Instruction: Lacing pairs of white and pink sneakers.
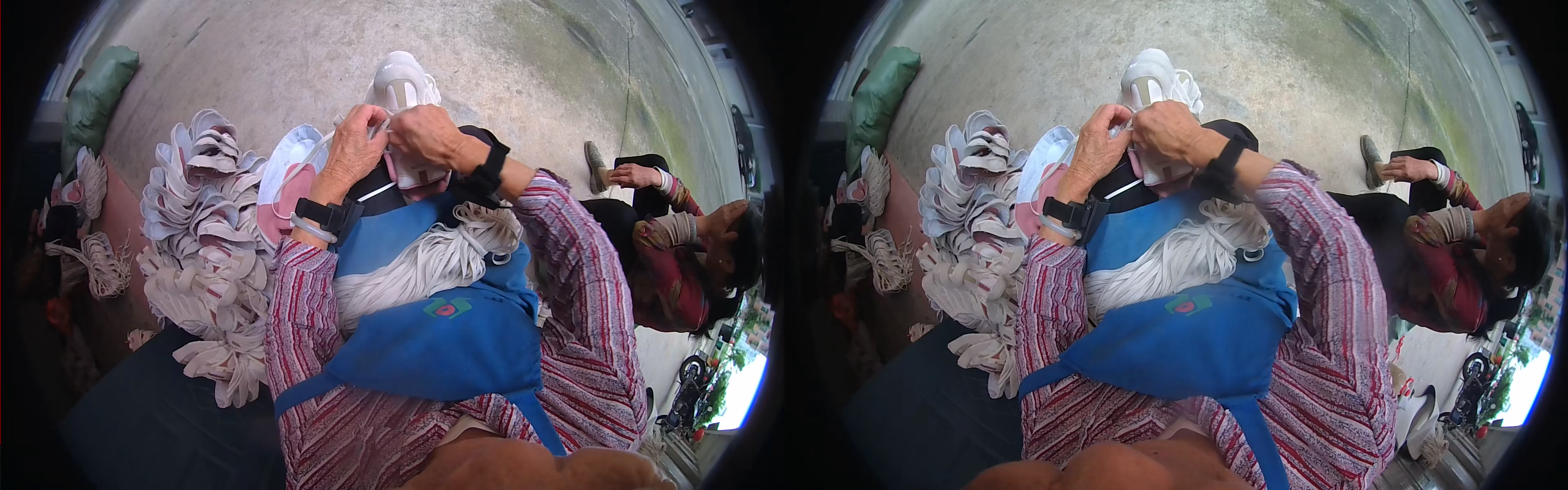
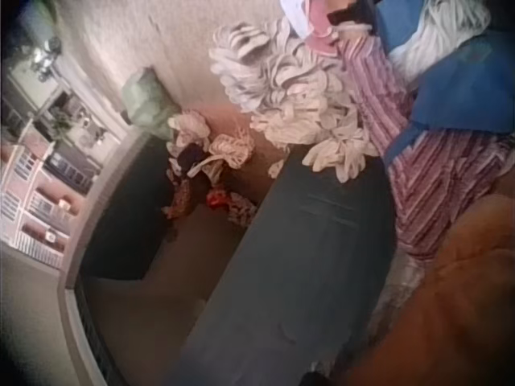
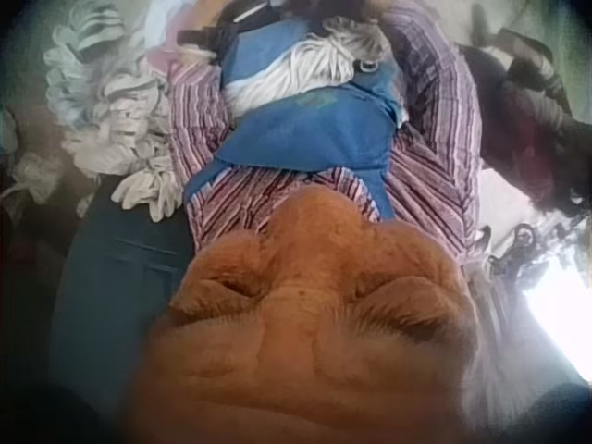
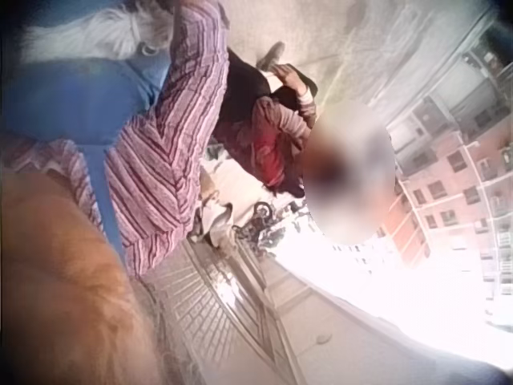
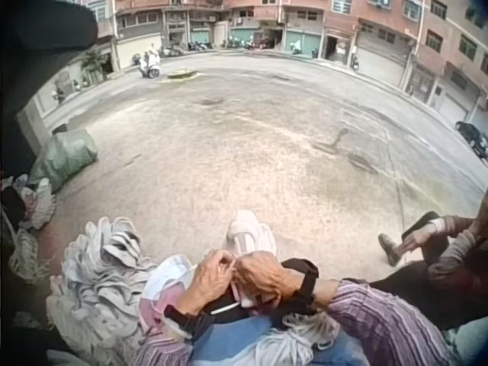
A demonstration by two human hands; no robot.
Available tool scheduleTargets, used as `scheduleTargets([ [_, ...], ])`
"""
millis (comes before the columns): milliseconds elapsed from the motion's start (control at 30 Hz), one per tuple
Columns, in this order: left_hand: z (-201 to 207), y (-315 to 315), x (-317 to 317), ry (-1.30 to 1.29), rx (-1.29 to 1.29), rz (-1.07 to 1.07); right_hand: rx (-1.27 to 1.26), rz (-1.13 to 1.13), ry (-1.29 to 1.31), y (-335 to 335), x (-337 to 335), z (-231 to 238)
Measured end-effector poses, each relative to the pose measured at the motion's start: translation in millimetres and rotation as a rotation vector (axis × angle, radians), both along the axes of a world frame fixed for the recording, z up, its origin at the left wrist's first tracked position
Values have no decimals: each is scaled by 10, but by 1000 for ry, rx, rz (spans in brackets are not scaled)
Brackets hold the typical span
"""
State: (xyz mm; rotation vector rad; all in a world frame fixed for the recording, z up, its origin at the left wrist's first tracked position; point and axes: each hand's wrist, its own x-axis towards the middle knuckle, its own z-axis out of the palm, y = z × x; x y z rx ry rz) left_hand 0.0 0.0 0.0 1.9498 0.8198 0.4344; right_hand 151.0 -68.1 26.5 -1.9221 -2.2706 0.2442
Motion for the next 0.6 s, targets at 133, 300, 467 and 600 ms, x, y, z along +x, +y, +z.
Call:
scheduleTargets([
  [133, 93, -285, -212, -174, 374, 218, -448, -87, 904, -494, -114, 781],
  [300, 277, -665, -87, -384, -1307, 94, -485, 333, 1248, -1017, -517, 1074],
  [467, 143, -740, 152, -591, -1194, 1, -512, 370, 1121, -1189, -449, 812],
  [600, 826, -1112, 29, -401, -638, -152, -756, -276, 1550, -1213, 93, 959],
])
